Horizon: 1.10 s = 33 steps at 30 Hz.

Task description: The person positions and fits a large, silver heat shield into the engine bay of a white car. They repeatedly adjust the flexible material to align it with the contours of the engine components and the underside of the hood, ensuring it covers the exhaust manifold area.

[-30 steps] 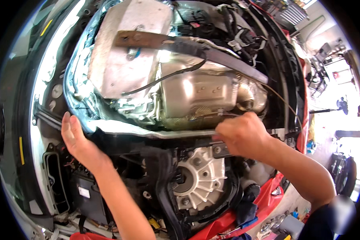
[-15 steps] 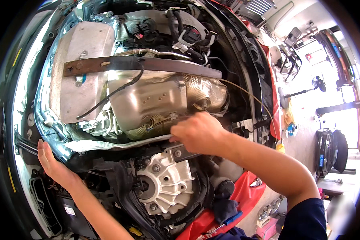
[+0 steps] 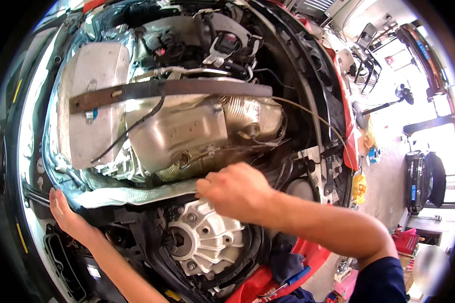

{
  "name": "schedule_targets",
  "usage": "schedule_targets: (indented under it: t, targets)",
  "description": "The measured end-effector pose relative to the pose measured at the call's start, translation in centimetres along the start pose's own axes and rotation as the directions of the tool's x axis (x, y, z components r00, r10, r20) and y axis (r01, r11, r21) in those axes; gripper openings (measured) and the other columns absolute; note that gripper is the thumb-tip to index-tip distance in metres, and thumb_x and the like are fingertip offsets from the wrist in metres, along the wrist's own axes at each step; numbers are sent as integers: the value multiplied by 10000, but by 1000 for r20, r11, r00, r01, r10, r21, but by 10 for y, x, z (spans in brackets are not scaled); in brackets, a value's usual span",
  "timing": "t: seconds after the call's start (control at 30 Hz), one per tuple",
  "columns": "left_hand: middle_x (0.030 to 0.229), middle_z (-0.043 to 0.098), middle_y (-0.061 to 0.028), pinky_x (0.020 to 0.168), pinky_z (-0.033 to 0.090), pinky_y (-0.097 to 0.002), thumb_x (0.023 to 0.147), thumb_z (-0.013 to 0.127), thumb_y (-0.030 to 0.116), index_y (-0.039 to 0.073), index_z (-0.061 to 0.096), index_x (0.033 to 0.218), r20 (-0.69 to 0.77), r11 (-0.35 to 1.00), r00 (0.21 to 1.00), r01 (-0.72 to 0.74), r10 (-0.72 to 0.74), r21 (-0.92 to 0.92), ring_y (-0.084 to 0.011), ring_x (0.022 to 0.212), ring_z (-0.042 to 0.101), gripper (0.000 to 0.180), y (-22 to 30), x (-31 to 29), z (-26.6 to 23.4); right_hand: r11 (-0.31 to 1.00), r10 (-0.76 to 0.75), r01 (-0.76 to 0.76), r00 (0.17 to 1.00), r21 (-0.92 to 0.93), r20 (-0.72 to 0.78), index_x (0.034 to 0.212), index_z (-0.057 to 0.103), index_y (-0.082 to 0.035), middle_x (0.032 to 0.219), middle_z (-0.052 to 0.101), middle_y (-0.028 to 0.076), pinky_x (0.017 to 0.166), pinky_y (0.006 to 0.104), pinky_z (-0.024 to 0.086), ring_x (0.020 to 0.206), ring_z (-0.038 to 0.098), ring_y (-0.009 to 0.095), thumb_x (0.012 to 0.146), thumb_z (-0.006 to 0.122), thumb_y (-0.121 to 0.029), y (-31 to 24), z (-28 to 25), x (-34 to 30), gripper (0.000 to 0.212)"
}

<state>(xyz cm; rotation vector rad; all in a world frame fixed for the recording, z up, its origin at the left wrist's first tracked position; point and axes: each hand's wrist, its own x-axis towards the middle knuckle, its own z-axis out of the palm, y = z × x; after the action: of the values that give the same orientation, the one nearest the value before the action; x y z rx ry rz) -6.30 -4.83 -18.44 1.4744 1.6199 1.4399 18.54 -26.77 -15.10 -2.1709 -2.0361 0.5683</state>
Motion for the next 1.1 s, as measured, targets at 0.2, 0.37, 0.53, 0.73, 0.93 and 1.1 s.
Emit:
schedule_targets:
  t: [0.2, 0.37, 0.53, 0.73, 0.93, 1.1]
  targets:
    - [1239, 580, -138, 952, 444, -335, 924, 626, 280, -51, 558, 1253, 0, 996, 1000, -24, 24, -84, -220, 1079, 563, 472, -16, 12, -14, 988, -154, 150, 966, -36, -209, 764, 532, -87, 663, 595, 61, 531, 381, 528, 616, 658, 251, 766, 575, -132, -13, -18, 5, 63]
    - [1250, 567, -161, 970, 431, -330, 925, 620, 166, -63, 509, 1267, -8, 991, 994, -109, 110, 77, -233, 1108, 552, 426, -9, 9, -16, 975, -201, 181, 966, -129, -164, 741, 527, -122, 667, 556, 17, 527, 330, 506, 622, 631, 191, 741, 598, -154, -19, -26, 11, 78]
    - [1321, 491, -177, 973, 400, -318, 878, 659, 69, -76, 442, 1286, 13, 972, 1000, 15, -12, -233, -234, 1160, 493, 484, 2, -10, 2, 985, -156, 128, 947, -117, -281, 649, 503, -118, 602, 504, 12, 483, 324, 442, 523, 548, 189, 636, 622, -76, -23, -22, 15, 127]
    - [1082, 513, -95, 842, 406, -263, 882, 651, 134, -36, 495, 991, -50, 966, 973, 215, -224, -147, -144, 1047, 490, 255, -3, -7, -9, 964, -261, 222, 897, -145, -356, 660, 510, -97, 566, 452, 3, 445, 314, 398, 475, 497, 169, 561, 613, -76, -23, -22, 19, 144]
    - [1145, 466, -94, 702, 392, -269, 879, 638, 125, 0, 497, 773, -30, 989, 996, -90, 87, -115, -105, 777, 477, 216, 1, -9, -9, 955, -291, 240, 871, -173, -396, 667, 517, -67, 553, 455, 32, 433, 323, 367, 465, 488, 190, 516, 601, -58, -16, -24, 20, 173]
    - [1201, 485, -86, 682, 405, -274, 859, 643, 119, -16, 523, 679, -20, 999, 999, 31, -32, -9, -111, 755, 491, 255, 0, -8, -2, 969, -243, 196, 865, -151, -439, 667, 533, -74, 576, 507, 35, 476, 339, 419, 490, 525, 216, 551, 615, -19, 6, -2, 35, 153]
